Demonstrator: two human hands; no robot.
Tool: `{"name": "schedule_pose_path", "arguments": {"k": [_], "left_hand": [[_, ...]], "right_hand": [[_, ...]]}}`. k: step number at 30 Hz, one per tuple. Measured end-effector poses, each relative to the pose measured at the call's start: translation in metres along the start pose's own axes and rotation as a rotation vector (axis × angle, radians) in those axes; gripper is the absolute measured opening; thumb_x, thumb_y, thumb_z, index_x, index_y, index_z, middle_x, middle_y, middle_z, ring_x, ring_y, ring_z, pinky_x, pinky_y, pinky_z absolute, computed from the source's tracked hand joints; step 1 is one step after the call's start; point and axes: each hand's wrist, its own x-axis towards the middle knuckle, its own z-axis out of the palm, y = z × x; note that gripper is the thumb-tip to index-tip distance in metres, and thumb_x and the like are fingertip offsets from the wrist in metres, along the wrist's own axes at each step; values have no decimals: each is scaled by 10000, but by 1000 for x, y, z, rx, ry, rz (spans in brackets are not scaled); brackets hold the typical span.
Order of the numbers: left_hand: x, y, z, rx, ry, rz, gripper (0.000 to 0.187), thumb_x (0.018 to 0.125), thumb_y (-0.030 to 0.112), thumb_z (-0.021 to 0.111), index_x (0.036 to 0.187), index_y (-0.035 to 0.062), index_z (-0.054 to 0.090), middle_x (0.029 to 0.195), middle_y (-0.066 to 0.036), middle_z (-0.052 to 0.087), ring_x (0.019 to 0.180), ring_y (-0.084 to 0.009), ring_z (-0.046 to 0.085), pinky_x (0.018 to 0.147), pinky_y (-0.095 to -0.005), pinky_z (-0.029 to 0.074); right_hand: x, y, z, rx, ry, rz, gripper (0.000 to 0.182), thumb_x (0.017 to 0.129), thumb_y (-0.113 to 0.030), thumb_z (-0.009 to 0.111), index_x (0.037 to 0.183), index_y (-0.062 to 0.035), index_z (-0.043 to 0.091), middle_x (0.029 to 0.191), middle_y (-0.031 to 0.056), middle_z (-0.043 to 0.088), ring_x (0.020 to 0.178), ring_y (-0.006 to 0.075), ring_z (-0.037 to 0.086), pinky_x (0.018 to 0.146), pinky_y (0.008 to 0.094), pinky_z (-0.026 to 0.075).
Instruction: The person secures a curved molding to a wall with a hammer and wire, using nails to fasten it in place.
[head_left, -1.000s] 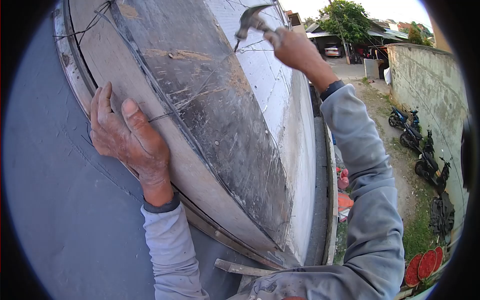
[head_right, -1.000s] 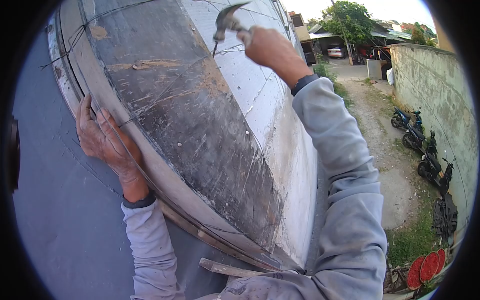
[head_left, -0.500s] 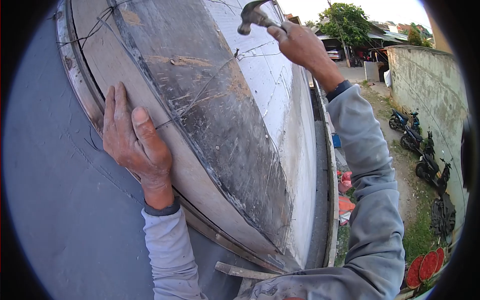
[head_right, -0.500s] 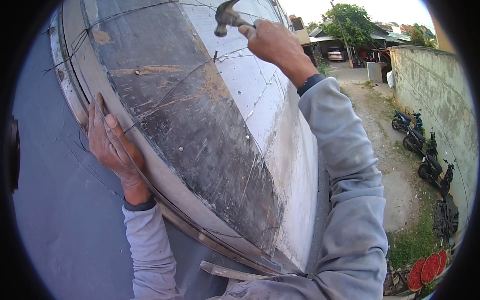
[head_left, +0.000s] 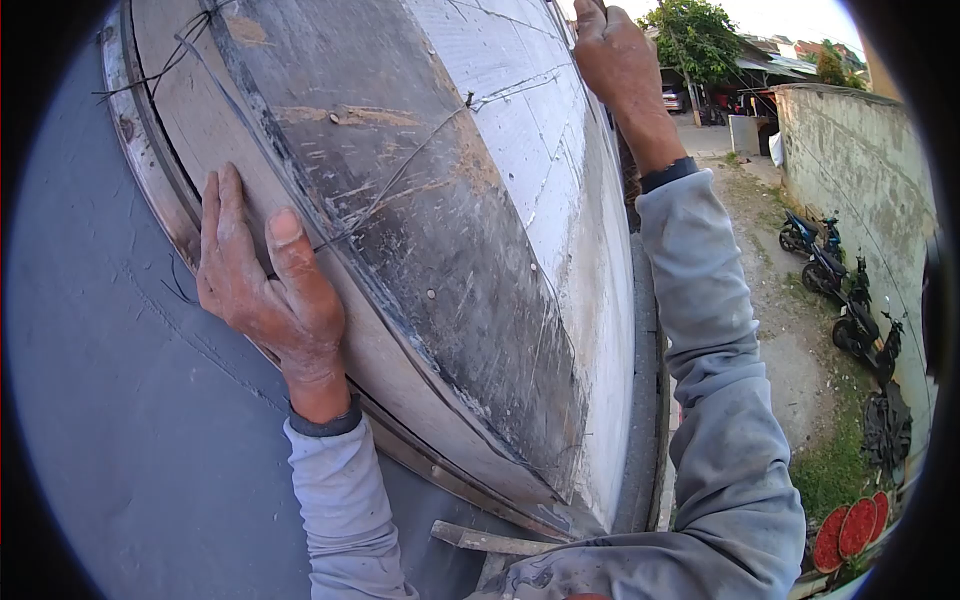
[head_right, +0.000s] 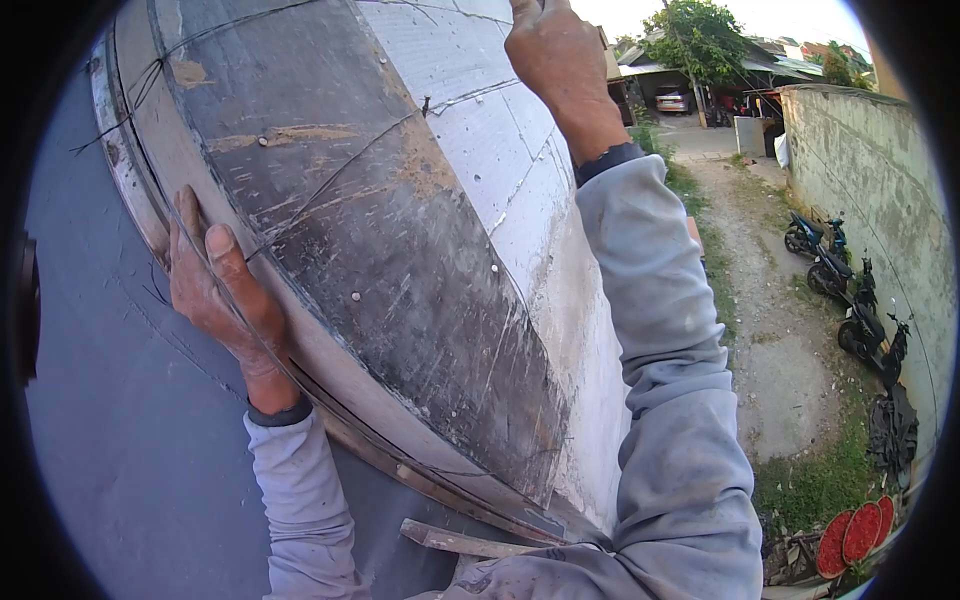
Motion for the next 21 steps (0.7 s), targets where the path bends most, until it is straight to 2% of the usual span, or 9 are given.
{"name": "schedule_pose_path", "arguments": {"k": [1,3,4,7,9,11,14,17,21], "left_hand": [[1,0,0,-23,5,5,516,943,365,506,1245,-40,611,1251,-264,611,1214,-373,564,994,-455,415],[2,8,-1,-42,7,-25,495,943,344,518,1237,-44,609,1244,-259,613,1207,-371,564,990,-457,417],[4,11,1,-62,21,-59,474,943,323,529,1229,-47,608,1237,-254,614,1200,-369,565,987,-460,420],[6,13,1,-10,19,-45,463,949,323,547,1215,-53,597,1224,-245,608,1170,-373,573,987,-458,422],[5,12,0,32,-10,-32,487,963,357,526,1224,-49,585,1234,-241,597,1165,-373,570,985,-463,421],[5,13,-1,82,-32,-32,512,976,391,505,1234,-46,573,1244,-237,585,1160,-373,568,983,-467,419],[7,21,-1,103,-37,-39,563,995,442,453,1250,-49,556,1270,-246,566,1175,-383,554,990,-479,412],[6,20,0,108,-43,-59,591,1000,461,423,1259,-55,547,1281,-259,552,1192,-394,541,1001,-493,403],[4,22,1,28,-65,-81,553,993,358,406,1326,-72,507,1307,-271,540,1242,-397,494,1068,-450,341]], "right_hand": [[-8,2,7,1,1,-2,530,1010,-433,410,1084,37,643,1012,296,673,926,473,656,838,520,522],[-26,-2,14,-284,-600,-88,540,1006,-441,417,1072,40,655,1010,295,674,939,459,658,844,517,516],[-18,-8,3,-222,-687,-5,540,1003,-440,427,1054,42,667,999,289,677,940,442,662,836,513,514],[-3,-6,-4,-165,-531,0,599,1010,-490,400,1073,57,636,932,309,663,895,458,652,807,509,504],[-3,-3,0,10,-207,-12,576,1015,-481,383,1036,36,636,909,305,663,903,453,655,825,525,502],[-8,-2,8,23,-78,-1,560,1015,-474,380,1034,25,633,907,289,668,910,453,654,828,531,498],[-37,-9,13,-284,-593,-66,469,1004,-404,446,1080,2,669,915,245,700,836,406,689,778,489,539],[-18,-12,-12,-256,-566,-38,489,1004,-413,446,1062,17,671,900,236,702,821,390,694,737,477,546],[-10,7,8,61,27,-4,520,999,-423,447,1100,51,636,904,309,675,864,403,696,762,486,552]]}}
